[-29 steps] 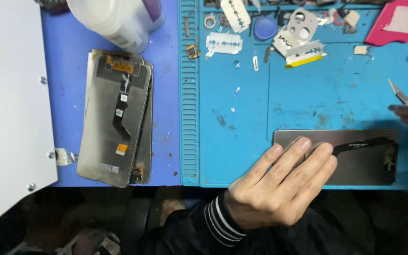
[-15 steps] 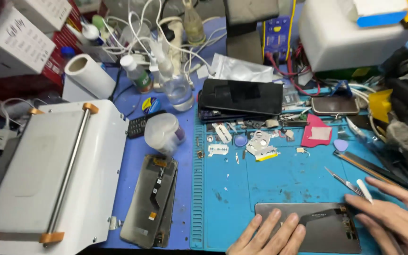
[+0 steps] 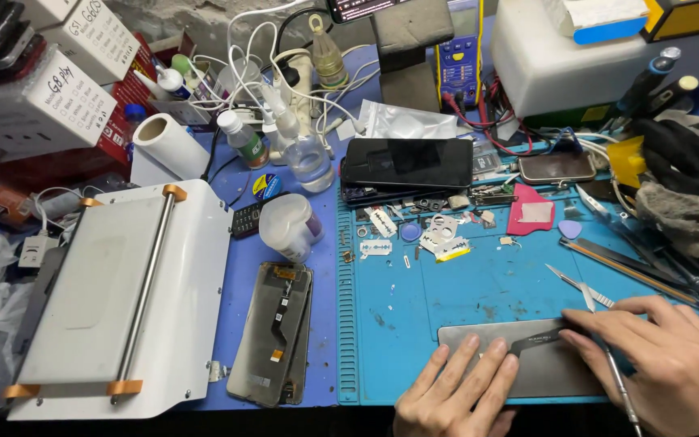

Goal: Cleaning a smartphone screen assembly using a cloth and spray cleaner at a repair workbench.

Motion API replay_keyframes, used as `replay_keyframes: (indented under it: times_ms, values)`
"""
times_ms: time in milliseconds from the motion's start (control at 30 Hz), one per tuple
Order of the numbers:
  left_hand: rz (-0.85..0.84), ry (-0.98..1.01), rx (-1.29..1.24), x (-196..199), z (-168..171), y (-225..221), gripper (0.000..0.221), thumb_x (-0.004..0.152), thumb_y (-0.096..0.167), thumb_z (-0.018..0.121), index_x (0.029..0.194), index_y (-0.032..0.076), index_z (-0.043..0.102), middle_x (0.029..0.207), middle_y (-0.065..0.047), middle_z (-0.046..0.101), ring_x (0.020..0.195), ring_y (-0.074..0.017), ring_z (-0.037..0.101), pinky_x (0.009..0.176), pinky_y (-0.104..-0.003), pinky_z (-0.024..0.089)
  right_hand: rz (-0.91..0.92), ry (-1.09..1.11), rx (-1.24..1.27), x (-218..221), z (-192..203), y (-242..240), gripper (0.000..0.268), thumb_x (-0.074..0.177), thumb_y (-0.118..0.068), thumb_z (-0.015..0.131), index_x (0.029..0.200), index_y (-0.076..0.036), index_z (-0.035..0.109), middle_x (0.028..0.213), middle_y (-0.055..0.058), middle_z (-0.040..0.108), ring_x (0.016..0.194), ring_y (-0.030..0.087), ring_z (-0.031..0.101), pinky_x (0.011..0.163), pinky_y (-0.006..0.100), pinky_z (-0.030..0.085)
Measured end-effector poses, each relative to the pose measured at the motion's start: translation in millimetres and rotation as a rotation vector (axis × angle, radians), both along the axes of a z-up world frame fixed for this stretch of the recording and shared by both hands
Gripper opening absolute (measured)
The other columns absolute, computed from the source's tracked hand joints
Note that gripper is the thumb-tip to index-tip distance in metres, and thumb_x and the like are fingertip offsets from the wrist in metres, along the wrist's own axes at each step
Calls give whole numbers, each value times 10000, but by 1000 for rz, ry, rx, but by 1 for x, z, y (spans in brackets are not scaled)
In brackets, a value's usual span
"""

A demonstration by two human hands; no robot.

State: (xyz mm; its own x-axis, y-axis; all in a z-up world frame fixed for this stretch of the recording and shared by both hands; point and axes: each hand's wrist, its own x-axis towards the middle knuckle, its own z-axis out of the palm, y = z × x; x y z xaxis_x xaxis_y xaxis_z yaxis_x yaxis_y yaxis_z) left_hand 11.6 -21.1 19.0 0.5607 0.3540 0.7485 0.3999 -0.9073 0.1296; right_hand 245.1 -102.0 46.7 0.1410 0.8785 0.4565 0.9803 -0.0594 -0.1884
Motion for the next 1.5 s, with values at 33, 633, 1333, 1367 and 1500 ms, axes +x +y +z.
replay_keyframes:
  times_ms: [33, 633, 1333, 1367, 1500]
  values:
    - [-32, 19, -66, -2, 3, -2, 464, 1135, 369, 360, 1247, 167, 762, 1284, -19, 773, 1137, -248, 775, 924, -385, 578, -43, -42, 5, -2, 0, -1, 175, 872, -323, 754, 1026, -247, 786, 905, -127, 764, 873, 191, 671, 751, 353, 489]
    - [-40, 32, 7, -11, 11, 2, 350, 1064, 247, 477, 1273, 205, 755, 1339, -37, 746, 1186, -229, 760, 968, -343, 559, -17, 70, -241, -7, -2, 29, 290, 843, -490, 719, 838, -201, 702, 771, -59, 703, 797, 234, 624, 765, 366, 538]
    - [-58, 64, -177, -7, 18, -11, 480, 1141, 419, 377, 1453, 147, 619, 1470, -120, 646, 1346, -364, 643, 1081, -490, 508, -64, 624, -401, 1, 41, 21, 183, 715, -353, 875, 697, -178, 824, 663, -61, 770, 576, 77, 655, 518, 189, 648]
    - [-60, 67, -178, -6, 22, -14, 480, 1141, 419, 377, 1453, 147, 619, 1470, -120, 646, 1346, -364, 643, 1081, -490, 508, -66, 627, -401, -4, 37, 11, 183, 715, -353, 875, 697, -178, 824, 663, -61, 770, 576, 77, 655, 518, 189, 648]
    - [-238, 28, -326, 11, 25, -32, 405, 1061, 156, 543, 1459, 96, 588, 1451, -197, 659, 1324, -445, 656, 1064, -608, 511, -434, 769, -495, -17, 1, -36, 213, 774, -278, 906, 676, -110, 821, 582, 16, 631, 446, 136, 460, 486, 255, 378]
